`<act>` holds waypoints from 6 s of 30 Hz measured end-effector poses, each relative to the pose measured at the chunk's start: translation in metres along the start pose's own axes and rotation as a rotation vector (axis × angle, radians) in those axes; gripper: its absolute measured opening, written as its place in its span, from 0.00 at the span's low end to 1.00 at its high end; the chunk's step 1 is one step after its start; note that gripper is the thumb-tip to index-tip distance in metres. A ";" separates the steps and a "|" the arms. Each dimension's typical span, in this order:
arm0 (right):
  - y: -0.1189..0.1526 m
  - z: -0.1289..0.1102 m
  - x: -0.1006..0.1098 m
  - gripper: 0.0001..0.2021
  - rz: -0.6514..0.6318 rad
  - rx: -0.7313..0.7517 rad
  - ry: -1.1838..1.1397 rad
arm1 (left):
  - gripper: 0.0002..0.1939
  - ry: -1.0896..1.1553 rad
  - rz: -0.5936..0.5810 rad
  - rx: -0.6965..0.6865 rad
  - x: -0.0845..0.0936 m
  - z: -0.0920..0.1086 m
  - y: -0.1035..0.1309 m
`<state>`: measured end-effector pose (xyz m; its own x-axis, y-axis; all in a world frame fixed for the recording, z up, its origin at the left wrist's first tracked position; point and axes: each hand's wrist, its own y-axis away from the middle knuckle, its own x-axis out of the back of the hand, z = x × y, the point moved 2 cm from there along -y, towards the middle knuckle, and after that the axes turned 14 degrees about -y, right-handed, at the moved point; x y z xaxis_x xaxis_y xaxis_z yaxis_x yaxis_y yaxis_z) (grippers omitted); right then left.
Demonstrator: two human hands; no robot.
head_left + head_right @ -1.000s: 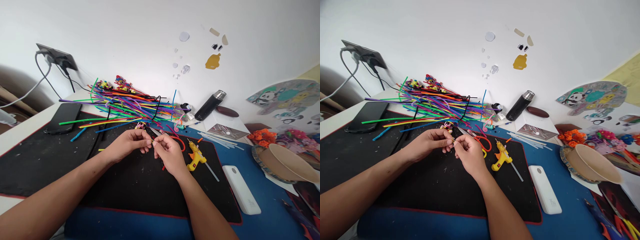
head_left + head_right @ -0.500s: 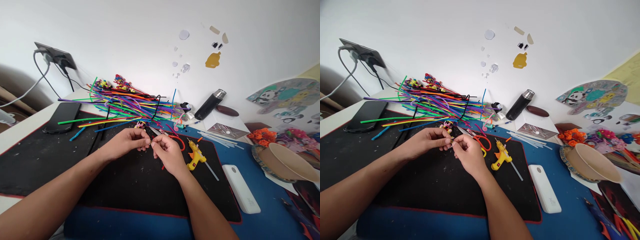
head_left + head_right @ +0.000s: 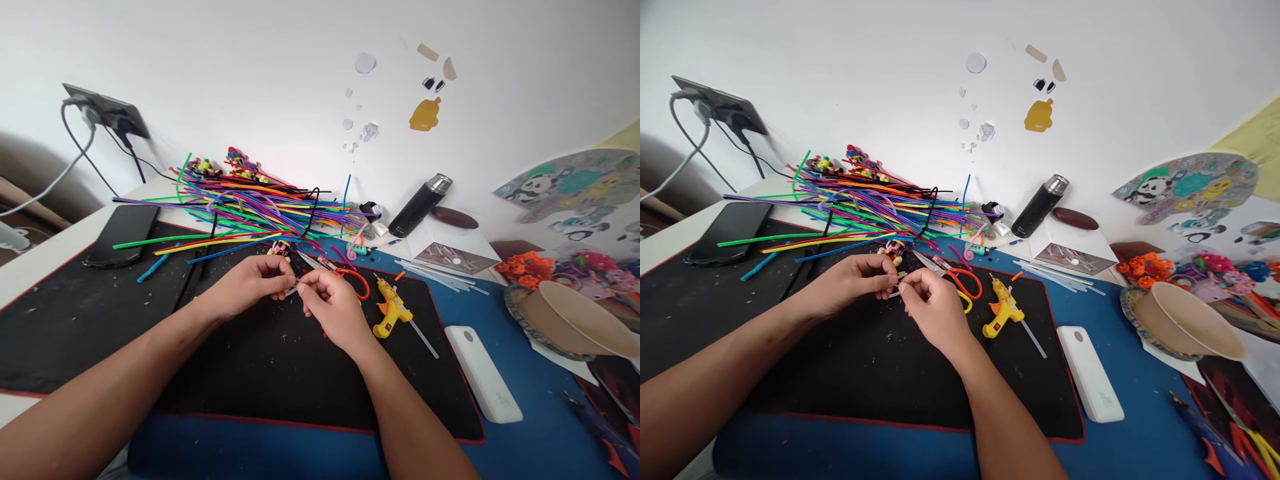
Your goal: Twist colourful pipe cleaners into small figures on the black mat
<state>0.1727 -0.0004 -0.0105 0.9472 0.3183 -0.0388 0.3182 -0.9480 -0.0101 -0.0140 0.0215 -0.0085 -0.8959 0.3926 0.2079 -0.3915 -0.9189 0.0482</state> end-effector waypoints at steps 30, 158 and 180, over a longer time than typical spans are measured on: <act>0.000 0.003 -0.001 0.08 0.054 0.112 0.014 | 0.13 0.279 0.149 0.074 -0.011 -0.012 -0.003; -0.004 0.011 -0.009 0.18 -0.034 -0.219 -0.541 | 0.16 0.446 0.070 0.082 -0.021 -0.013 0.002; -0.007 0.013 0.000 0.16 0.043 -0.172 -0.468 | 0.21 0.329 0.018 0.132 -0.023 -0.013 0.001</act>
<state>0.1697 0.0063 -0.0232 0.8526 0.2065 -0.4800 0.3187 -0.9334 0.1647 0.0040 0.0122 -0.0259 -0.9304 0.3480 -0.1154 -0.3640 -0.9144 0.1773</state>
